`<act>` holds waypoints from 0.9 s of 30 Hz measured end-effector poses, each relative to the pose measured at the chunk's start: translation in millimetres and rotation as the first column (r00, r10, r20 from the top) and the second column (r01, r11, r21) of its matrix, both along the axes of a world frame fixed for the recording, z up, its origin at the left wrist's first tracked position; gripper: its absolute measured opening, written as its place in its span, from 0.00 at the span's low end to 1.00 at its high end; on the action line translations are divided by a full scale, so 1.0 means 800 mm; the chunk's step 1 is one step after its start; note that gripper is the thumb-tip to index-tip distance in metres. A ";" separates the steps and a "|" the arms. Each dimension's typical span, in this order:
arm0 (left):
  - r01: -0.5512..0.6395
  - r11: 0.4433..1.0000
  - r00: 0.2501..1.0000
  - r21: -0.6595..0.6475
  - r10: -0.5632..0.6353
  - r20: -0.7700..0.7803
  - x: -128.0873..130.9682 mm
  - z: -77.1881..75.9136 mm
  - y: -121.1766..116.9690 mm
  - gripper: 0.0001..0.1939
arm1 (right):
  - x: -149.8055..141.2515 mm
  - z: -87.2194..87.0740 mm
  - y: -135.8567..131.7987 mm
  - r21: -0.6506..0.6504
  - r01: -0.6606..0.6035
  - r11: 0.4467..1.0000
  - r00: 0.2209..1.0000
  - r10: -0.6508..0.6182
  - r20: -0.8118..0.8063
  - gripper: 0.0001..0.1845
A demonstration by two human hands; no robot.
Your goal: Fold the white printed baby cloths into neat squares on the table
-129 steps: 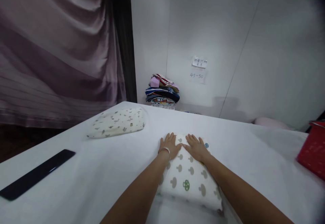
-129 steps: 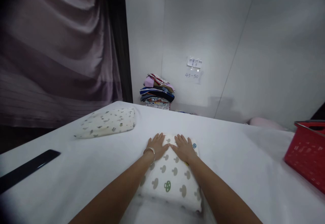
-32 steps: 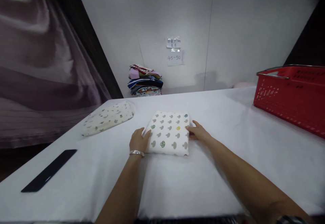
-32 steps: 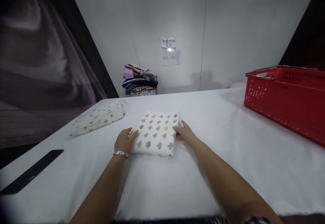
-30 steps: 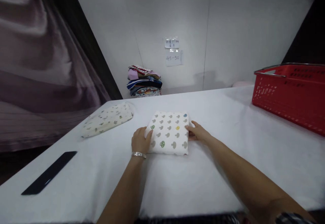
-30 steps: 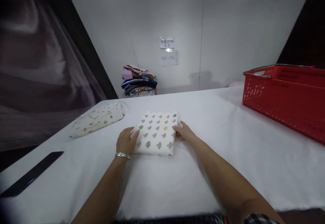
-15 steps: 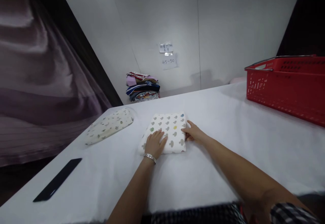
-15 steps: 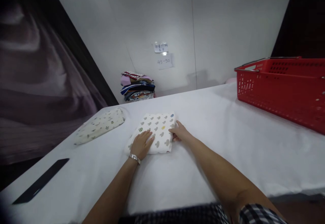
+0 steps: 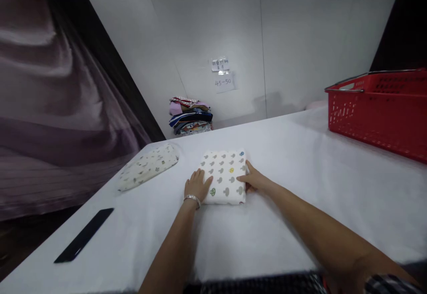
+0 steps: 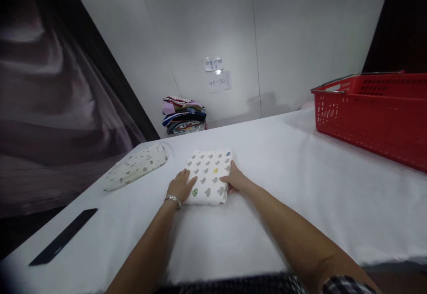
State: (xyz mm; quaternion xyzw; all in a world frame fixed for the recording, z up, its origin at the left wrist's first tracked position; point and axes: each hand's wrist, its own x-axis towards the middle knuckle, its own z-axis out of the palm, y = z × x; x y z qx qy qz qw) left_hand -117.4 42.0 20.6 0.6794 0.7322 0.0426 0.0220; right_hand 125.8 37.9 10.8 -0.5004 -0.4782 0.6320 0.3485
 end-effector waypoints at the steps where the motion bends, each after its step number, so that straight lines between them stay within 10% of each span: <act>1: -0.004 1.000 1.000 -0.010 0.004 -0.007 -0.001 -0.002 0.002 0.32 | -0.001 -0.002 0.001 0.003 0.004 1.000 1.000 -0.004 -0.002 0.59; 27: 0.008 0.994 0.998 -0.105 -0.013 -0.054 0.020 0.007 0.106 0.34 | 0.003 -0.001 0.002 0.007 -0.037 0.999 0.997 0.038 -0.061 0.52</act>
